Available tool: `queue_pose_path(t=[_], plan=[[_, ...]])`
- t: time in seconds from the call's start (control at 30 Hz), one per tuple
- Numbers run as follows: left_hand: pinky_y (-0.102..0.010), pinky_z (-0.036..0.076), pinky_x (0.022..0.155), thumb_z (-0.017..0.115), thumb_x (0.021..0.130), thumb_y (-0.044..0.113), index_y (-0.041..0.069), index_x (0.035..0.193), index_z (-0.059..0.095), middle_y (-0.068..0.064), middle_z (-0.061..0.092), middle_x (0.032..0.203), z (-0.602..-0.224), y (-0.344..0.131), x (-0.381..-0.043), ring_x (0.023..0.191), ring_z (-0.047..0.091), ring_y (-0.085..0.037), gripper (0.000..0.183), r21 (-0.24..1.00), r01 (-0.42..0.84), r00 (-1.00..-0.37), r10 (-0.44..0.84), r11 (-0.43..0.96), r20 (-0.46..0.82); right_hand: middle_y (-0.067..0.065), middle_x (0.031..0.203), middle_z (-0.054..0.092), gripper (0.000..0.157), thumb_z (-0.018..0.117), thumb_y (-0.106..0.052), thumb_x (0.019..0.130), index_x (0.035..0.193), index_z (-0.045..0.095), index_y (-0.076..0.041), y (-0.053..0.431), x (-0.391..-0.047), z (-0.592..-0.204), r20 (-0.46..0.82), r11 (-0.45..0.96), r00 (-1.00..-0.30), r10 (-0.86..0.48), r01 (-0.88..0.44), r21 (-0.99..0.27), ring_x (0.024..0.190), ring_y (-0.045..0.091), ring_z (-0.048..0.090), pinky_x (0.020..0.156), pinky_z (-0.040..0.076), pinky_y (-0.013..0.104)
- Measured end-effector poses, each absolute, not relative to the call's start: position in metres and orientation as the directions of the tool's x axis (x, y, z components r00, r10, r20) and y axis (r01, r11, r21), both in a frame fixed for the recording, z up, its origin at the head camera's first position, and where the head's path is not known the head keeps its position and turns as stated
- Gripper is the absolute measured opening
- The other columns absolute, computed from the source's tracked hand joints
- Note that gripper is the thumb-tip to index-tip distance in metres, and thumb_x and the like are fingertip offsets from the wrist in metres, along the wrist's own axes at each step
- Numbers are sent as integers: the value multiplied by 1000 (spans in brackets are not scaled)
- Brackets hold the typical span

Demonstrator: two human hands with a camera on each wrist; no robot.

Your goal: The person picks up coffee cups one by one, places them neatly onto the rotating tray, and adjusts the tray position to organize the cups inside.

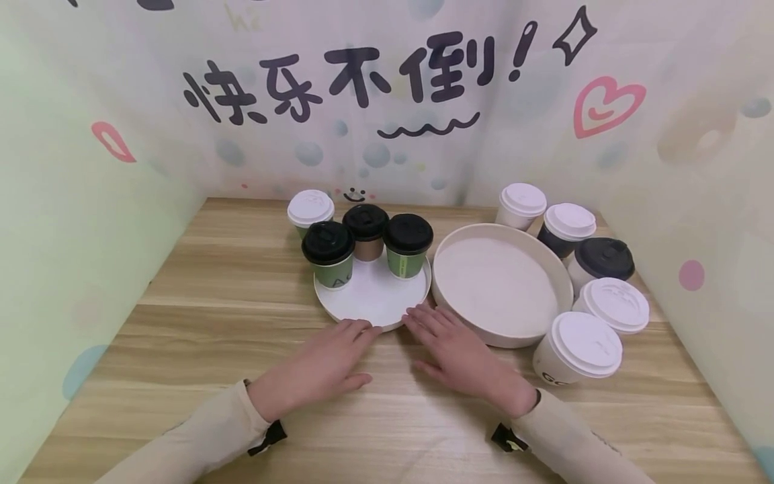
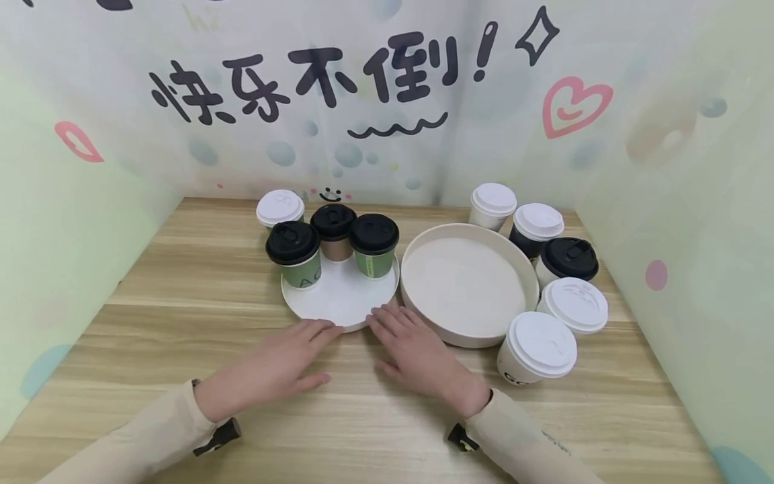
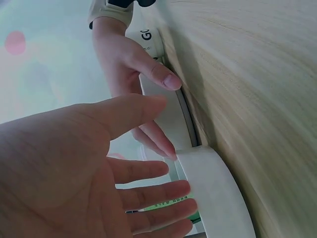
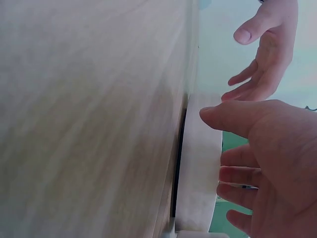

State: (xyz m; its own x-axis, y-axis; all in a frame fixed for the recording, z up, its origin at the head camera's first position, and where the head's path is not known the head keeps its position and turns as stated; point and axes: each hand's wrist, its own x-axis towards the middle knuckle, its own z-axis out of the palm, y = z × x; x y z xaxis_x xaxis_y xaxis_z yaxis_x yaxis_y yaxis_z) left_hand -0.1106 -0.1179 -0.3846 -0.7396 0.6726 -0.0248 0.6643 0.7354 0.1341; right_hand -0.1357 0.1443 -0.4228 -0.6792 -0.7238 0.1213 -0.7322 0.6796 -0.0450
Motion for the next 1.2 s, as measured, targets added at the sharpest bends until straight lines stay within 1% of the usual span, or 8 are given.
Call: queue_pose_path(t=[0.2, 0.3, 0.47, 0.6, 0.7, 0.8, 1.0, 1.2], plan=[[-40, 47, 109, 72, 88, 40, 6, 143, 48, -10, 57, 136, -386, -118, -111, 124, 56, -25, 69, 121, 671, -736, 677, 731, -10, 13, 156, 42, 76, 68, -43, 90, 150, 41, -7, 145, -136, -424, 136, 686, -682, -719, -727, -25, 146, 33, 39, 121, 31, 51], [-42, 47, 109, 72, 88, 38, 5, 142, 48, -12, 57, 136, -383, -119, -114, 124, 56, -27, 68, 157, 663, -740, 673, 732, -10, 12, 155, 43, 75, 68, -42, 90, 150, 41, -8, 147, -138, -425, 145, 688, -683, -716, -725, -20, 146, 32, 40, 121, 32, 50], [-49, 47, 109, 72, 89, 35, 5, 144, 47, -17, 54, 141, -355, -132, -129, 130, 53, -34, 68, 196, 625, -777, 625, 755, 71, 13, 155, 44, 73, 68, -41, 90, 150, 41, -8, 147, -139, -426, 150, 680, -676, -722, -733, -28, 145, 32, 40, 120, 33, 50], [-53, 45, 110, 71, 90, 32, 7, 148, 41, -18, 48, 147, -306, -155, -157, 134, 49, -36, 70, 181, 562, -827, 548, 807, 126, 12, 155, 44, 73, 68, -40, 91, 150, 42, -8, 148, -139, -426, 142, 685, -682, -717, -728, -34, 146, 32, 40, 121, 32, 50], [-55, 38, 115, 70, 91, 27, 8, 152, 36, -19, 41, 152, -275, -173, -184, 139, 42, -38, 72, 200, 498, -867, 488, 844, 99, 12, 154, 45, 72, 68, -40, 90, 149, 43, -7, 148, -140, -426, 145, 685, -681, -717, -728, -28, 145, 32, 41, 121, 32, 50], [-57, 33, 118, 70, 91, 22, 7, 152, 34, -19, 38, 154, -258, -188, -213, 141, 38, -39, 72, 198, 465, -884, 464, 863, 56, 13, 153, 47, 71, 68, -39, 90, 149, 44, -7, 148, -140, -425, 152, 679, -674, -723, -734, -22, 144, 32, 43, 120, 33, 50], [-58, 28, 120, 73, 87, 17, 1, 152, 31, -24, 32, 157, -255, -203, -271, 143, 32, -45, 79, 134, 487, -867, 497, 863, -50, 13, 152, 48, 70, 69, -39, 90, 148, 45, -6, 149, -140, -424, 153, 676, -671, -726, -736, -21, 143, 32, 44, 120, 34, 50], [-58, 23, 122, 79, 81, 13, -1, 152, 30, -25, 29, 159, -274, -208, -311, 146, 27, -45, 87, 190, 469, -855, 497, 863, -148, 13, 152, 47, 71, 68, -39, 90, 148, 44, -6, 147, -140, -424, 150, 675, -670, -727, -738, -25, 143, 32, 43, 120, 33, 50]])
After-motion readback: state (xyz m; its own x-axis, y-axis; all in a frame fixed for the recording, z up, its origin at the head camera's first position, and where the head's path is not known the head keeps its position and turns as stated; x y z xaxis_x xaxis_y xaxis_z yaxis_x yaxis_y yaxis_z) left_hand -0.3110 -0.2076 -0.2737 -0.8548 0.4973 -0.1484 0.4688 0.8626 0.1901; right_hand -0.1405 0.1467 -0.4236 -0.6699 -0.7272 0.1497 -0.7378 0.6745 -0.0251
